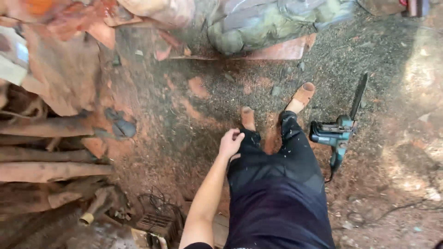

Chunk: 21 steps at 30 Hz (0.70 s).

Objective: Using an electric chainsaw to cut a large piece of wood and then moving the cut block.

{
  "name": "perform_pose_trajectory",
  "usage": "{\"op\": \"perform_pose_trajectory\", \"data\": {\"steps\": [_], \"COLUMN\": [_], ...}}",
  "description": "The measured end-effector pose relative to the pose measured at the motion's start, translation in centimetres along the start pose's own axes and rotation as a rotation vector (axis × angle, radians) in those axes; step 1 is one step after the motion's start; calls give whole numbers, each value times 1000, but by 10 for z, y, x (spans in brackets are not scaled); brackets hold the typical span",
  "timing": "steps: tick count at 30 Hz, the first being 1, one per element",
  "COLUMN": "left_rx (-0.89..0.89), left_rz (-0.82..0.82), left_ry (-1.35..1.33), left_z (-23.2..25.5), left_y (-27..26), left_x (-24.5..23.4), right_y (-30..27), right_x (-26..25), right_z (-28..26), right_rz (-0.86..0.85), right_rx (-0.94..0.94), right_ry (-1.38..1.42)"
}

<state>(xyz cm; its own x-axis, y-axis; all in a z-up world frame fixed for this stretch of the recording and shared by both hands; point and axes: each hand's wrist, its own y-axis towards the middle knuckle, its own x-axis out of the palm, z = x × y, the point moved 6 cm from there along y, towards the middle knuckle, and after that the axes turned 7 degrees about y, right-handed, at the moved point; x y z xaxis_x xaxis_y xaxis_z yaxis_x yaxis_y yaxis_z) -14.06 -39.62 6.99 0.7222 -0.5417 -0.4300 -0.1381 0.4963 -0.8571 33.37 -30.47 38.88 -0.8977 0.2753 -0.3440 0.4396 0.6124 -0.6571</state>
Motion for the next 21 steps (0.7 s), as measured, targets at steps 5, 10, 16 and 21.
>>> {"op": "perform_pose_trajectory", "data": {"steps": [5, 10, 16, 21], "left_rx": [541, 749, 807, 956], "left_rz": [291, 442, 324, 383], "left_ry": [264, 373, 580, 465], "left_z": [122, 248, 354, 354], "left_y": [77, 197, 276, 273], "left_x": [-62, -125, -123, -114], "right_y": [93, 231, 363, 365], "right_x": [44, 125, 201, 213], "right_z": [42, 155, 224, 197], "right_rz": [36, 25, 172, 324], "right_rx": [-13, -67, 58, 14], "right_ry": [-24, 92, 548, 464]}}
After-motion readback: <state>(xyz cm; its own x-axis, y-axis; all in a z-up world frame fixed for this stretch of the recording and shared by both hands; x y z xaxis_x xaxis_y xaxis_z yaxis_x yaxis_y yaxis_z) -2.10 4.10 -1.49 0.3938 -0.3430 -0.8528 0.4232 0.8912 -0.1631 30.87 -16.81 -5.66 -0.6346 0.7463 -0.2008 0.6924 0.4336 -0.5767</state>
